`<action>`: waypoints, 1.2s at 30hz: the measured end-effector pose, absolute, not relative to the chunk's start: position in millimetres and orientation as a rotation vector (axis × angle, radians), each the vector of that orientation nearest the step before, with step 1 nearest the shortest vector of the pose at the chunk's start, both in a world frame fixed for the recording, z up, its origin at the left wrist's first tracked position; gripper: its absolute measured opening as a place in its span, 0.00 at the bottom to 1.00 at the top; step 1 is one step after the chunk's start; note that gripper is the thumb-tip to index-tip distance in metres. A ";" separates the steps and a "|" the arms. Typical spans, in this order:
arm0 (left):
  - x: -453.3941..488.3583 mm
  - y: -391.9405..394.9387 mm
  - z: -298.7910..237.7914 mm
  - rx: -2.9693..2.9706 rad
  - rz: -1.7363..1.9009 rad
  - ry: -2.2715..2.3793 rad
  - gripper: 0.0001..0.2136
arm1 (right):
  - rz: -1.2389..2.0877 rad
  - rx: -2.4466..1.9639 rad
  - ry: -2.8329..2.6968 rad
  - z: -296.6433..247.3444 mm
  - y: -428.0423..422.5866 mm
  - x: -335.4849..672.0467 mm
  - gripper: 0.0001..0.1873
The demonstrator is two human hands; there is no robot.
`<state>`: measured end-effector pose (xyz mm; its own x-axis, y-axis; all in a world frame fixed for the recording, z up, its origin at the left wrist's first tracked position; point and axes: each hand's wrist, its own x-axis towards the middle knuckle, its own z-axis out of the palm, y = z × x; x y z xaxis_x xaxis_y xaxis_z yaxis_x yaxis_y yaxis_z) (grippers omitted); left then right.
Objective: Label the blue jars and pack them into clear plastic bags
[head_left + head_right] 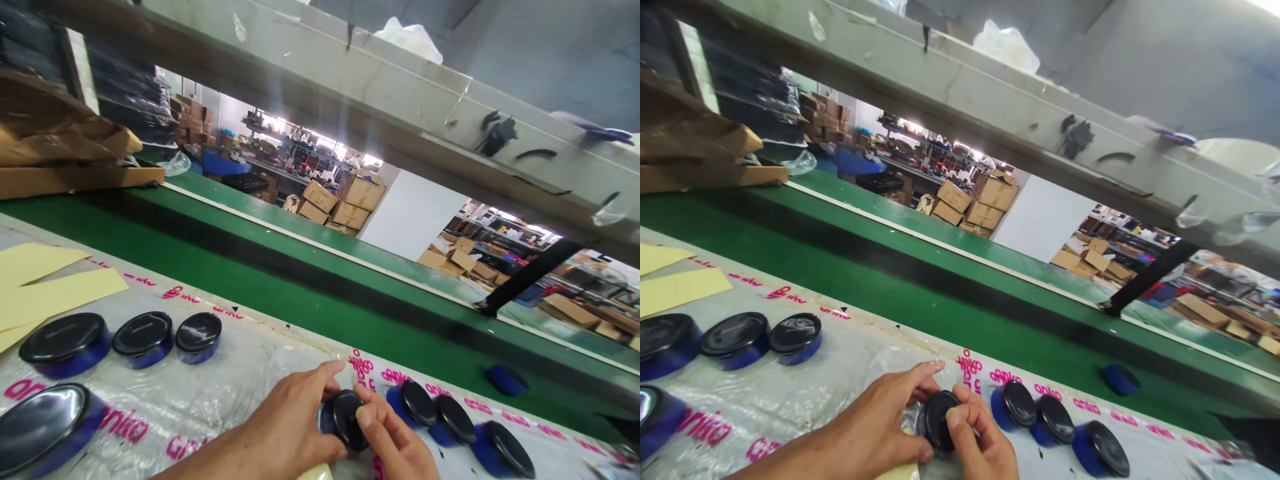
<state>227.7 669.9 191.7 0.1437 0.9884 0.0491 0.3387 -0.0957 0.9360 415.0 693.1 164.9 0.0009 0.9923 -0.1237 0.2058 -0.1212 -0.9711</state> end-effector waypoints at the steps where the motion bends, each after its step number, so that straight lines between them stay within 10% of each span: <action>1: 227.2 670.0 191.0 1.595 0.978 1.320 0.43 | 1.225 -1.438 -1.306 165.6 693.4 414.6 0.29; 36: 226.2 664.6 212.0 1.656 0.819 1.385 0.42 | 1.049 -1.394 -1.388 183.3 684.5 399.7 0.22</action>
<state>226.2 664.6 212.0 0.1879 0.9820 -0.0185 0.4572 -0.0708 0.8865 399.7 684.5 183.3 0.0185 0.9997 0.0185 0.2553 0.0132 -0.9668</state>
